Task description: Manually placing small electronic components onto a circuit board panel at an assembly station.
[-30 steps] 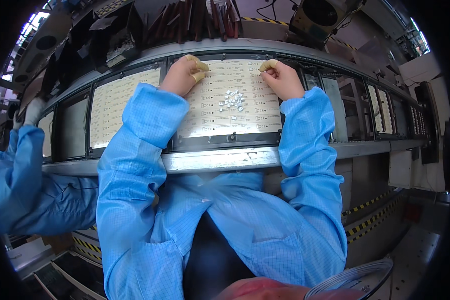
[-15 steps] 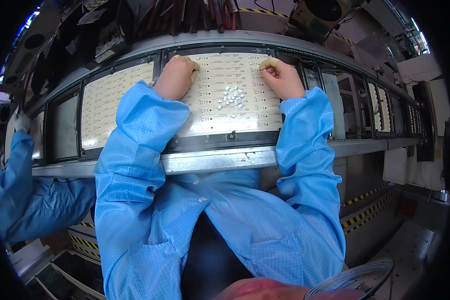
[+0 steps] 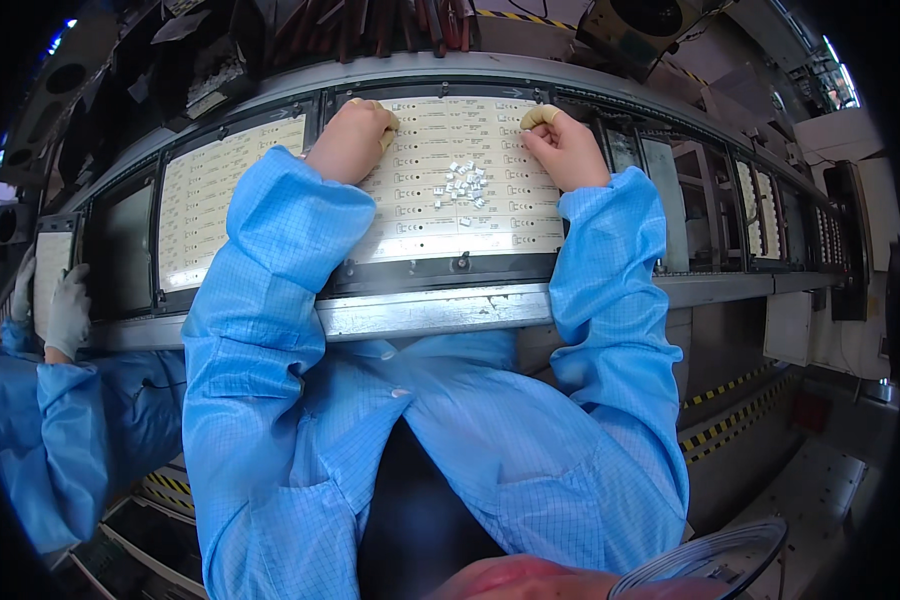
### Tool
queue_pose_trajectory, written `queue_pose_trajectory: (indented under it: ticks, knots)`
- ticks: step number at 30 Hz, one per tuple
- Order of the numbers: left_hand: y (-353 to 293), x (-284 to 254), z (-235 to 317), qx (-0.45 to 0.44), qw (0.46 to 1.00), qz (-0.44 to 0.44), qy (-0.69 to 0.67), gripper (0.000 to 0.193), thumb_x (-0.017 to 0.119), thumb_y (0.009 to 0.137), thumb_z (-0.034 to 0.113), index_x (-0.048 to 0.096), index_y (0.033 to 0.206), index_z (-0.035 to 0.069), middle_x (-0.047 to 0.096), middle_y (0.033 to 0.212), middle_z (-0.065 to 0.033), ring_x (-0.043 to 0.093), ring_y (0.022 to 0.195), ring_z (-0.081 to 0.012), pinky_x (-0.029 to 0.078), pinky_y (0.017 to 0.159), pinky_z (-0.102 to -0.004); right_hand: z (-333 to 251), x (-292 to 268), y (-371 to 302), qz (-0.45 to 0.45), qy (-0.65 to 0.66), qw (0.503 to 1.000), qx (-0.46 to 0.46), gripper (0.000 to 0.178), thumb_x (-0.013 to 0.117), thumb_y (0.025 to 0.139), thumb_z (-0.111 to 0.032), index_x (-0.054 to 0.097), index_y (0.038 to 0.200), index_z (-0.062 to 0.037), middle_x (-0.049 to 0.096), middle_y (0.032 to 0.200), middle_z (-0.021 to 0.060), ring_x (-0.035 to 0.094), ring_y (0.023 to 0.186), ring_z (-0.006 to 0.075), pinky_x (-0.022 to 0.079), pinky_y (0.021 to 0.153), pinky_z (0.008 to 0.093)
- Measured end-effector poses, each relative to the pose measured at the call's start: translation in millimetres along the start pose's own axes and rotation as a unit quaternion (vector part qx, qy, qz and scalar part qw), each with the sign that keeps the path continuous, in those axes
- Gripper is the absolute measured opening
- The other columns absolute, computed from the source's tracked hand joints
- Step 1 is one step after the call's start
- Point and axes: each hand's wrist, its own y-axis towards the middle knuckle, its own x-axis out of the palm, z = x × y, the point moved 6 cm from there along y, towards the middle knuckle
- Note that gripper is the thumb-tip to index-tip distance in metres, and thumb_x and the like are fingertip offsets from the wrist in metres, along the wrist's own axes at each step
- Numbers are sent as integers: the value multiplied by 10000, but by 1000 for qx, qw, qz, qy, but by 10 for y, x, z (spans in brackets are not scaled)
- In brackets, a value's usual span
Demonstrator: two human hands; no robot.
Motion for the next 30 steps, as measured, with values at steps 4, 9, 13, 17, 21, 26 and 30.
queue_pose_trajectory:
  ticks: [4,9,13,17,21,26,30]
  knots:
    - [13,4,24,-5,1000,-11,18,171,592,789,62,664,928,-5,629,926,-158,552,923,-307,443,858,-361,-7,45,-30,-40,104,992,52,113,568,862,-53,571,972,-26,586,759,9,541,653,63,460,603,190]
    - [36,43,32,-3,999,-17,29,159,584,798,71,663,916,-1,626,918,-149,551,909,-305,443,850,-364,60,22,-29,-21,114,992,55,141,566,862,-55,584,1000,-28,609,793,27,565,682,76,479,637,198]
    - [27,88,72,28,998,-6,59,137,575,807,76,654,884,-4,623,902,-143,549,891,-302,443,837,-368,4,-42,-22,12,-1,1000,-11,169,587,838,-61,624,1001,-37,610,781,19,563,689,86,477,653,217]
    - [32,78,105,24,997,28,65,109,574,801,65,641,850,-6,619,894,-144,545,886,-302,442,828,-371,12,-8,14,3,-32,999,-12,184,611,811,-72,639,989,-39,604,748,15,555,682,83,468,651,225]
    - [19,49,64,-8,1000,-2,8,107,572,793,39,644,859,-4,619,914,-154,548,906,-304,447,821,-373,-87,62,83,-35,-113,993,-22,194,618,802,-81,629,990,-37,600,720,41,559,664,108,467,646,235]
    - [-29,74,-98,-49,998,-18,-40,164,569,776,58,658,913,38,626,897,-137,553,966,-302,446,871,-371,-122,141,181,-51,-160,986,-5,155,607,804,-115,629,934,-34,630,794,119,620,750,256,488,702,343]
    - [-93,-43,-17,-29,998,6,-62,199,596,785,34,645,975,6,587,1026,-150,572,932,-302,456,853,-346,-90,173,187,-40,-188,980,-44,173,613,803,-127,628,939,-21,627,852,140,617,803,278,483,738,349]
